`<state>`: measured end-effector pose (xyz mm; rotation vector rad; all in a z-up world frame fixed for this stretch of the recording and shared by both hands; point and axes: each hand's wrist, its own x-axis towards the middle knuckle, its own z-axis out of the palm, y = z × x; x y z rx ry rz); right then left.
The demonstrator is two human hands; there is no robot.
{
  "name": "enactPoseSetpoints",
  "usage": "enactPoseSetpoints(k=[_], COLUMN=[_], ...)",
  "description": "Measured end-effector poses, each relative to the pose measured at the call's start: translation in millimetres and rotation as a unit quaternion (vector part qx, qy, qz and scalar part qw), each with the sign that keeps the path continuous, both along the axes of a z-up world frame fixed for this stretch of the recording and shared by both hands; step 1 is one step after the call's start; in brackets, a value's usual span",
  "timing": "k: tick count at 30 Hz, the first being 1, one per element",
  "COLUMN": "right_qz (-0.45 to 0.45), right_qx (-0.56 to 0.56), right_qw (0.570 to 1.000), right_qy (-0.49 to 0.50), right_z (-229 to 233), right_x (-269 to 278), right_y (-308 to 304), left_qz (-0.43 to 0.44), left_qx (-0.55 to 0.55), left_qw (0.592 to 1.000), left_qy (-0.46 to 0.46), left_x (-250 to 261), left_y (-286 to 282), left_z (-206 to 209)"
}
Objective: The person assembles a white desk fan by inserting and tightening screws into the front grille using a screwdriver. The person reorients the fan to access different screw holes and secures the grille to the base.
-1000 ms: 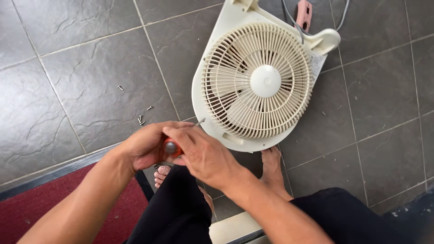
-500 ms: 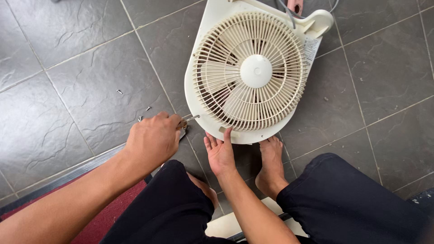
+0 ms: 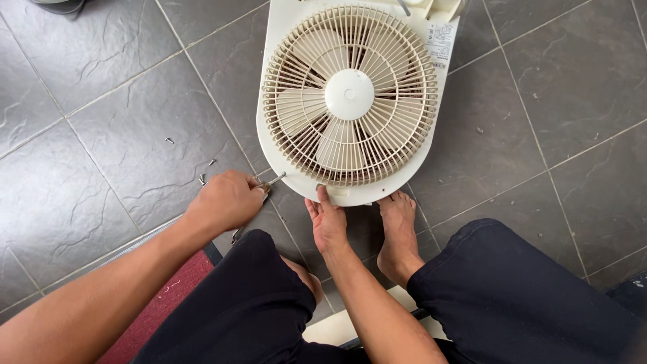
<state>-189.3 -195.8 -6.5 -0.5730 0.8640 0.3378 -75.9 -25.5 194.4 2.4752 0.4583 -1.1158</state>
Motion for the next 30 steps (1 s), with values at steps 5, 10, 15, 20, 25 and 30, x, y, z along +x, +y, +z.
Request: enactPoseSetpoints(k=[5, 10, 15, 20, 25, 30], right_qz=[0.024, 0.047, 0.159, 0.224, 0.253, 0.259], right_qx=[-0.026, -0.036, -0.096, -0.128, -0.163, -0.18], right_qw=[0.999, 0.998, 0.98, 0.96, 0.941, 0.935], right_qy=[-0.009, 0.004, 0.068, 0.112, 0.156, 0.163], right_z=[-11, -11, 6, 25, 34, 36], right_x=[-4, -1, 4, 13, 19, 20], right_y=[-3, -4, -5, -4, -1, -2], left_qz=[0.161, 0.196, 0.276, 0.216, 0.262, 0.279], left_qx=[-0.052, -0.056, -0.092, -0.041, -0.07, -0.076], left_qw=[0.976, 0.97, 0.949, 0.967, 0.955, 0.949], left_qy=[0.138, 0.133, 0.123, 0.126, 0.122, 0.123], left_x=[10, 6, 3, 4, 6, 0], left_y=[-3, -5, -1, -6, -7, -4], left_z=[-4, -10, -14, -11, -9, -15])
